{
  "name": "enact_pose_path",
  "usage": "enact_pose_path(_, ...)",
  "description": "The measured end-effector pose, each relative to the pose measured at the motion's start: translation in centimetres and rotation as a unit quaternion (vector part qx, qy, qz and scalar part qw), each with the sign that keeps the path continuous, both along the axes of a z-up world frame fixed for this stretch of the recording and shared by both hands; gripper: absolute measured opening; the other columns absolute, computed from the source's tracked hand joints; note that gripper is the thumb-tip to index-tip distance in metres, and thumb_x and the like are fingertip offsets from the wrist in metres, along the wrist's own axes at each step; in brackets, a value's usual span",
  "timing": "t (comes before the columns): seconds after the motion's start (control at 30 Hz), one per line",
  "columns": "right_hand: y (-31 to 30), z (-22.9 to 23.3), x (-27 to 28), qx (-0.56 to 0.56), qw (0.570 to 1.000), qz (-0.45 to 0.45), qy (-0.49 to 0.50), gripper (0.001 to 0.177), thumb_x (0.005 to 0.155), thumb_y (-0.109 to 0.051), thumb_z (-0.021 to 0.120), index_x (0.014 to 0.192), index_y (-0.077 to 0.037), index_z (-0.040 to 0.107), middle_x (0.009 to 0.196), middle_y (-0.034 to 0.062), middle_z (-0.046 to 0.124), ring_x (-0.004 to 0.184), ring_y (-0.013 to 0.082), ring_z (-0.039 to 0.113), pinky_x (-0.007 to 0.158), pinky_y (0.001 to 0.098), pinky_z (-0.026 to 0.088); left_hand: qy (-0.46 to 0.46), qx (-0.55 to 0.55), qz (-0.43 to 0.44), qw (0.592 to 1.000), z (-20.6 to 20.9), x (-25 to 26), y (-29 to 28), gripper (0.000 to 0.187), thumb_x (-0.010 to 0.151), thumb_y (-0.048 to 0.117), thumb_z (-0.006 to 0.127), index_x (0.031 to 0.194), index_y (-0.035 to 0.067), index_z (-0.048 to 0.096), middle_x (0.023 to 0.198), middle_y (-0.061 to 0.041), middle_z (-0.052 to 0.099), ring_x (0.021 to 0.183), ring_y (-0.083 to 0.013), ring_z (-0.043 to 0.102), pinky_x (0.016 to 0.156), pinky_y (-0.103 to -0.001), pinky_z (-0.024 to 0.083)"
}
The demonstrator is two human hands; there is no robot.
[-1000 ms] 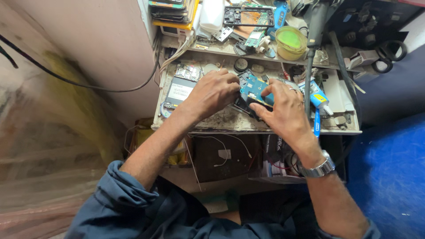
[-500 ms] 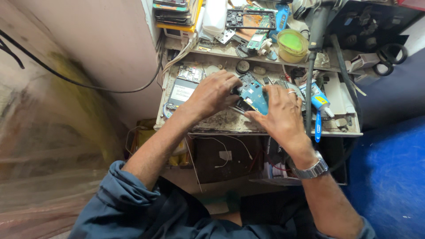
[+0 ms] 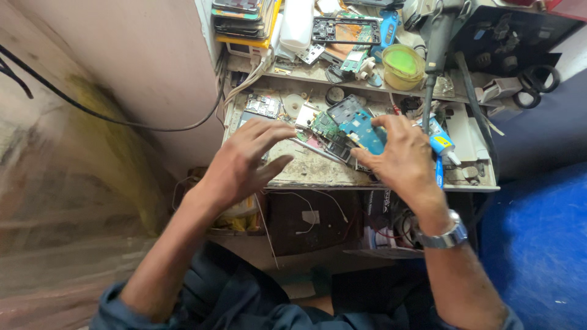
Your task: The person disassembles a mobile phone on a workbench by hand and using scissors to cut and manipulate small components and wires.
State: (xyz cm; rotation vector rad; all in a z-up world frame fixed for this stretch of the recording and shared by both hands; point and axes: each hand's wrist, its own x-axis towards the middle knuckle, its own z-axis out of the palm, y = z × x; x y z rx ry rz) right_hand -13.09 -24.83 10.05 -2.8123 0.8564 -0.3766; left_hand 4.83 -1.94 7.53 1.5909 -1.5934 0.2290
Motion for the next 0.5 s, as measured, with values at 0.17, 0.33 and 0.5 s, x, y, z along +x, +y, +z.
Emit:
enact_pose_path(0.17,-1.8,2.7,-2.9,0.022,0.998,0.004,-0.063,0.06,0.073,-0.034,0.091,0.118,-0.003,0.069,0.12,0.0185,0.069,0.113,0.0345,0.064,0.097,0.0456,0.051,0.028,0.001,0.049,0.998,-0.3,-1.6,6.3,0.039,0.083,0.009,0.08,0.12,0.007,0.066,0.123,-0.01,0.07,0.11,-0.032,0.067,0.096,-0.042,0.055)
enact_pose_path(0.33,-6.0,4.2,-7.8,0.006,0.993,-0.063,-0.095,0.063,0.074,-0.034,0.093,0.123,-0.002,0.071,0.123,0.0184,0.072,0.114,0.0298,0.069,0.098,0.0414,0.053,0.059,0.031,0.112,0.991,-2.2,-2.6,11.4,0.036,0.08,0.005,0.079,0.114,0.005,0.069,0.117,-0.009,0.072,0.107,-0.0269,0.069,0.093,-0.038,0.056)
enact_pose_path(0.5,-9.2,3.9,-12.1,0.002,0.982,-0.148,-0.116,0.062,0.077,-0.035,0.093,0.124,0.0,0.072,0.117,0.0175,0.075,0.108,0.0259,0.071,0.095,0.0389,0.054,0.076,0.057,0.146,0.985,-3.3,-3.2,12.9,0.032,0.079,0.006,0.079,0.11,0.005,0.07,0.113,-0.009,0.074,0.103,-0.0249,0.071,0.09,-0.036,0.058)
